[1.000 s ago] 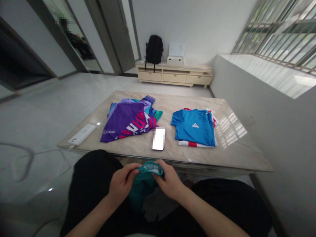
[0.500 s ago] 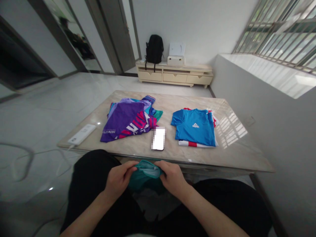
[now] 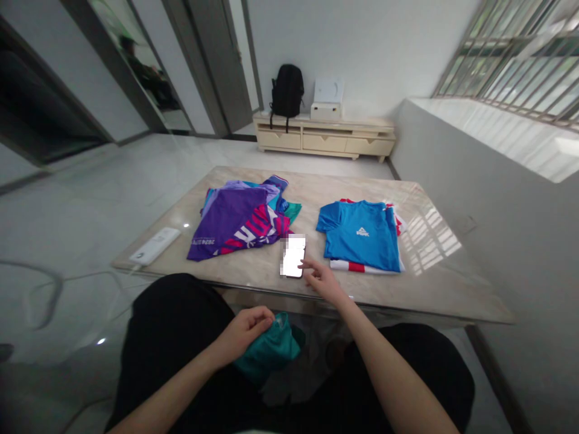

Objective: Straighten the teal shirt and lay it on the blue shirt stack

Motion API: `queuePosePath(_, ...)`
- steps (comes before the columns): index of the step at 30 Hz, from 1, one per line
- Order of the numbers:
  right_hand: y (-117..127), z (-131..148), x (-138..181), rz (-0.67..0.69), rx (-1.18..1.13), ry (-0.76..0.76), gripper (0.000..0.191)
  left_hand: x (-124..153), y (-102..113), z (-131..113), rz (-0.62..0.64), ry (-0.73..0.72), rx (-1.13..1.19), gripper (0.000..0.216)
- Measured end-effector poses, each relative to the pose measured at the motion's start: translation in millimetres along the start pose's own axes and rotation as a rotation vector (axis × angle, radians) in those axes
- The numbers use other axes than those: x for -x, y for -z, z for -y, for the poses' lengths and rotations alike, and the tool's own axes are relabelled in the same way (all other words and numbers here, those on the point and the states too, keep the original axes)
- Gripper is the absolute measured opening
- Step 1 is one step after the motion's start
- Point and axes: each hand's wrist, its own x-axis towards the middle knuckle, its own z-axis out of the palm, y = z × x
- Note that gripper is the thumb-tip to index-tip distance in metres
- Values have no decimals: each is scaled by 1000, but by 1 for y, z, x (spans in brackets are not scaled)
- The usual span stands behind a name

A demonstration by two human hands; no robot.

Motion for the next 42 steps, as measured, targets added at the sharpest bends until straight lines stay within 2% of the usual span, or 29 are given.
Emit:
queuePosePath(4,-7,-10,-22,-59,55,19,53,0,0,10,86,136,197,45)
queuePosePath(10,-7,-14,-32,-78,34,23,43,-3,-8,7,5,167,312,48)
queuePosePath(14,-7,-16,-32,-96,19,4,47,-8,-10,5,-41,180,333,49)
queuePosePath(25,-7,-15,-29,-92,27,30,38,-11,-12,13,-70,172,302,47)
queuePosePath(28,-10,-8,-26,-107,28,20,32,-11,-11,13,-104,132,210,46)
queuePosePath(30,-14,3,-18,-57,15,15,32,-10,-10,12,-182,77,76,42)
queuePosePath(34,-30,35,17,254,-4,107,47,-3,-6,9,-344,-87,-243,29)
queuePosePath(36,-41,48,35,346,51,178,69,0,-5,9,-370,-170,-346,24)
queuePosePath(39,-56,56,53,331,154,211,94,3,-6,11,-390,-297,-429,20)
queuePosePath(42,-65,53,60,284,149,166,112,8,-7,11,-373,-433,-498,23)
